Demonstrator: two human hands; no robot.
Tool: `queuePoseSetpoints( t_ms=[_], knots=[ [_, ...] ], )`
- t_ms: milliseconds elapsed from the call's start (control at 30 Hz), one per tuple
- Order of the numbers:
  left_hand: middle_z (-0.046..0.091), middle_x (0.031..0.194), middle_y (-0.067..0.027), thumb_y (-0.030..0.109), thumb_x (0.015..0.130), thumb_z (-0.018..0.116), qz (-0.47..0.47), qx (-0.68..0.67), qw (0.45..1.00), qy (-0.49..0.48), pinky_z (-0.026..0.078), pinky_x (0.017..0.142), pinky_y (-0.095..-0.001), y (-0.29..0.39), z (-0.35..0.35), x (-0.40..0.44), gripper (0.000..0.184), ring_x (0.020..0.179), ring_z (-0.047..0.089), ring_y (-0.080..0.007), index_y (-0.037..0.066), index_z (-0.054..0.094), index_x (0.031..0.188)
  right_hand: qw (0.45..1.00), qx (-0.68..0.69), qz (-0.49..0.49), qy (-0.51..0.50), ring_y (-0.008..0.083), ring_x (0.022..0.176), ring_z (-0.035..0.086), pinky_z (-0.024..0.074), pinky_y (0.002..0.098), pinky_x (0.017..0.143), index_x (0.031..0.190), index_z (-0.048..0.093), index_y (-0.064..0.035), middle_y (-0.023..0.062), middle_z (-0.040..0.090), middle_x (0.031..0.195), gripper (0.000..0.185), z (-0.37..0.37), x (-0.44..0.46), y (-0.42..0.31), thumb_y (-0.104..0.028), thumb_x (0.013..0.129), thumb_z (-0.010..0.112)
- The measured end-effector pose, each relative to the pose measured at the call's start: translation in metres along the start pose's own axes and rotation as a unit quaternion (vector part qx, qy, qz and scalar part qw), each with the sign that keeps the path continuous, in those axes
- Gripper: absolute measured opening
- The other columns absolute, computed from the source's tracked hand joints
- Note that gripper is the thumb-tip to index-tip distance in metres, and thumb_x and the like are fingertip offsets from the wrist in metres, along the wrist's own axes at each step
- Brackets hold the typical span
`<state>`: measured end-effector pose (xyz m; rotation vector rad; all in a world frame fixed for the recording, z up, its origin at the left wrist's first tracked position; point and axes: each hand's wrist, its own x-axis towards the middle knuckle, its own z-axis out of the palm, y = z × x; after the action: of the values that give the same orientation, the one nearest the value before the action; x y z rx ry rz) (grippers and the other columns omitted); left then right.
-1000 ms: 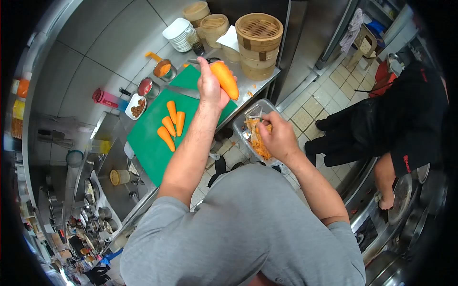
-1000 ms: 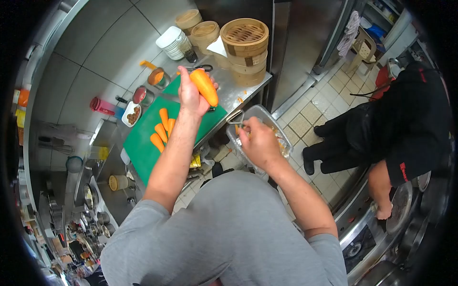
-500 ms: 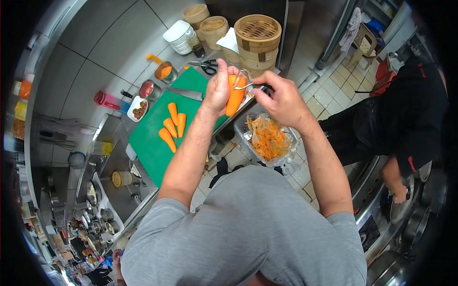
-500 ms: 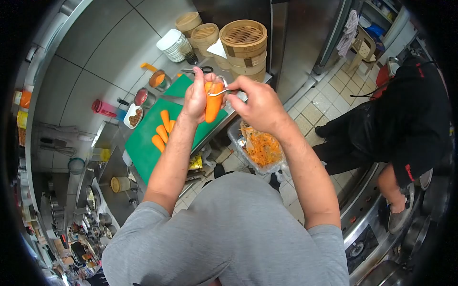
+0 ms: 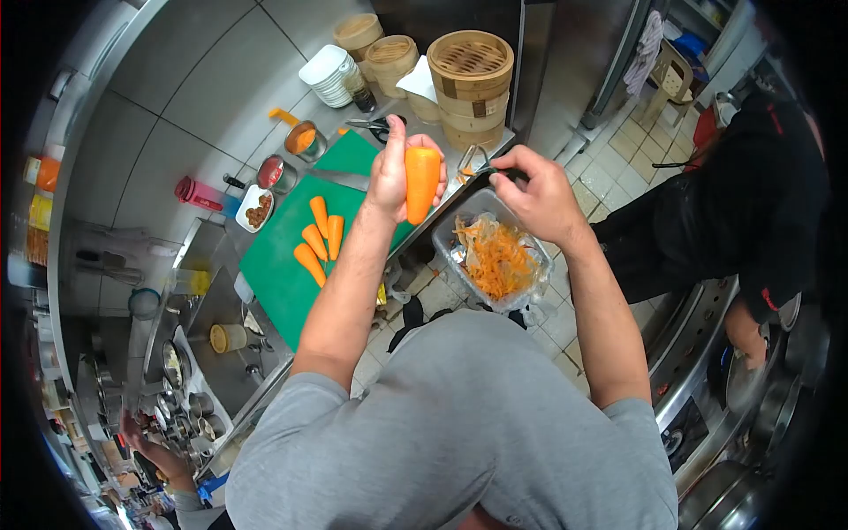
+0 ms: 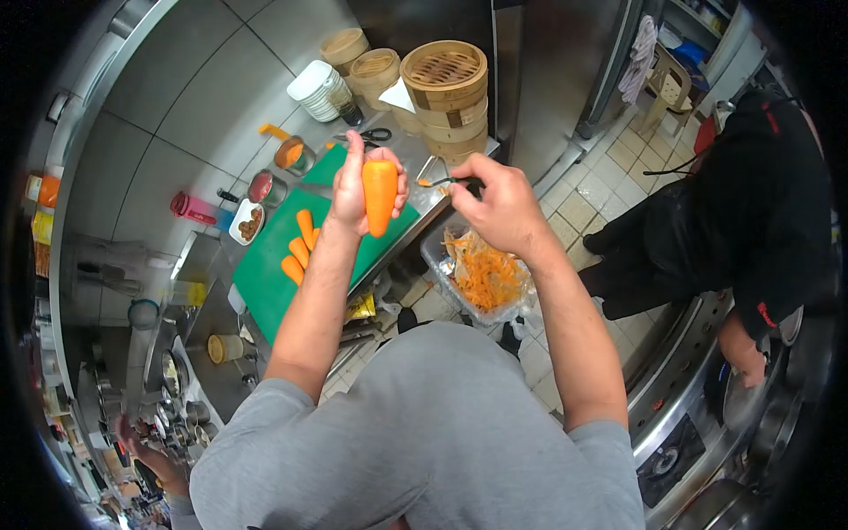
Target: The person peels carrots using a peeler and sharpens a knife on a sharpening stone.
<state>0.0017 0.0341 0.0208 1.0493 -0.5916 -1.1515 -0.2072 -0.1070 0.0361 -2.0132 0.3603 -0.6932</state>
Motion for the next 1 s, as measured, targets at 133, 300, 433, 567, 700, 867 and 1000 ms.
queuePoseSetpoints(
  t_ms=[133,300,433,567,700,867,1000],
  knots=[
    [0.06,0.075,-0.0076,0.085,0.097,0.031,0.015,-0.064,0.997,0.029,0.053,0.052,-0.0339,-0.007,0.01,0.007,0.083,0.059,0.061,-0.0204,0.007,0.058,0.096,0.995,0.074,-0.002,0.07,0.0176,0.083,0.072,0.0559,0.0337,0.075,0.11,0.067,0.0024,0.0164,0.075,0.093,0.023,0.016,-0.001,-0.013,-0.013,0.095,0.072],
    [0.062,0.083,-0.0079,0.083,0.099,0.034,0.1,-0.073,0.991,0.057,0.054,0.059,-0.0347,-0.018,0.017,0.023,0.079,0.066,0.062,-0.0202,0.007,0.056,0.1,0.989,0.104,0.003,0.101,0.0244,0.084,0.075,0.0569,0.0371,0.073,0.109,0.064,0.0035,0.0222,0.075,0.098,0.023,0.043,0.003,-0.039,-0.012,0.095,0.072],
    [0.057,0.084,-0.0083,0.079,0.101,0.034,0.123,-0.066,0.981,0.135,0.048,0.062,-0.0364,-0.014,0.022,0.02,0.074,0.075,0.059,-0.0235,0.008,0.055,0.101,0.995,-0.004,-0.024,0.092,0.0375,0.083,0.073,0.057,0.0418,0.071,0.109,0.064,0.002,0.0226,0.074,0.096,0.021,0.058,-0.016,-0.035,-0.011,0.095,0.072],
    [0.057,0.085,-0.009,0.079,0.101,0.035,0.108,-0.127,0.975,0.147,0.047,0.063,-0.038,-0.006,0.006,0.017,0.074,0.073,0.056,-0.0247,0.008,0.055,0.1,0.997,-0.079,-0.011,0.006,0.0379,0.081,0.073,0.0567,0.0427,0.069,0.112,0.062,0.003,0.0212,0.073,0.094,0.024,0.067,-0.068,-0.003,-0.01,0.095,0.073],
    [0.054,0.083,-0.0101,0.079,0.102,0.034,0.111,-0.183,0.971,0.108,0.046,0.063,-0.039,-0.005,-0.003,0.018,0.073,0.071,0.052,-0.0257,0.009,0.055,0.101,0.997,-0.03,0.063,0.039,0.0329,0.078,0.073,0.0574,0.0405,0.068,0.112,0.061,0.0029,0.0205,0.073,0.093,0.024,0.065,-0.079,0.006,-0.011,0.097,0.073],
    [0.06,0.087,-0.0096,0.077,0.104,0.032,0.129,-0.087,0.979,0.134,0.051,0.064,-0.039,-0.015,0.025,0.022,0.072,0.076,0.061,-0.0256,0.009,0.055,0.1,0.988,0.057,-0.013,0.142,0.032,0.075,0.072,0.0556,0.041,0.065,0.109,0.06,0.0029,0.0218,0.072,0.091,0.024,0.047,-0.012,-0.039,-0.011,0.095,0.073],
    [0.062,0.088,-0.0093,0.076,0.104,0.031,0.155,-0.075,0.971,0.163,0.053,0.066,-0.0388,-0.021,0.027,0.029,0.071,0.079,0.064,-0.0253,0.009,0.055,0.099,0.996,0.003,-0.029,0.087,0.0368,0.076,0.071,0.0555,0.0444,0.068,0.11,0.061,0.0026,0.0235,0.071,0.092,0.027,0.049,0.0,-0.035,-0.011,0.092,0.076]
  ],
)
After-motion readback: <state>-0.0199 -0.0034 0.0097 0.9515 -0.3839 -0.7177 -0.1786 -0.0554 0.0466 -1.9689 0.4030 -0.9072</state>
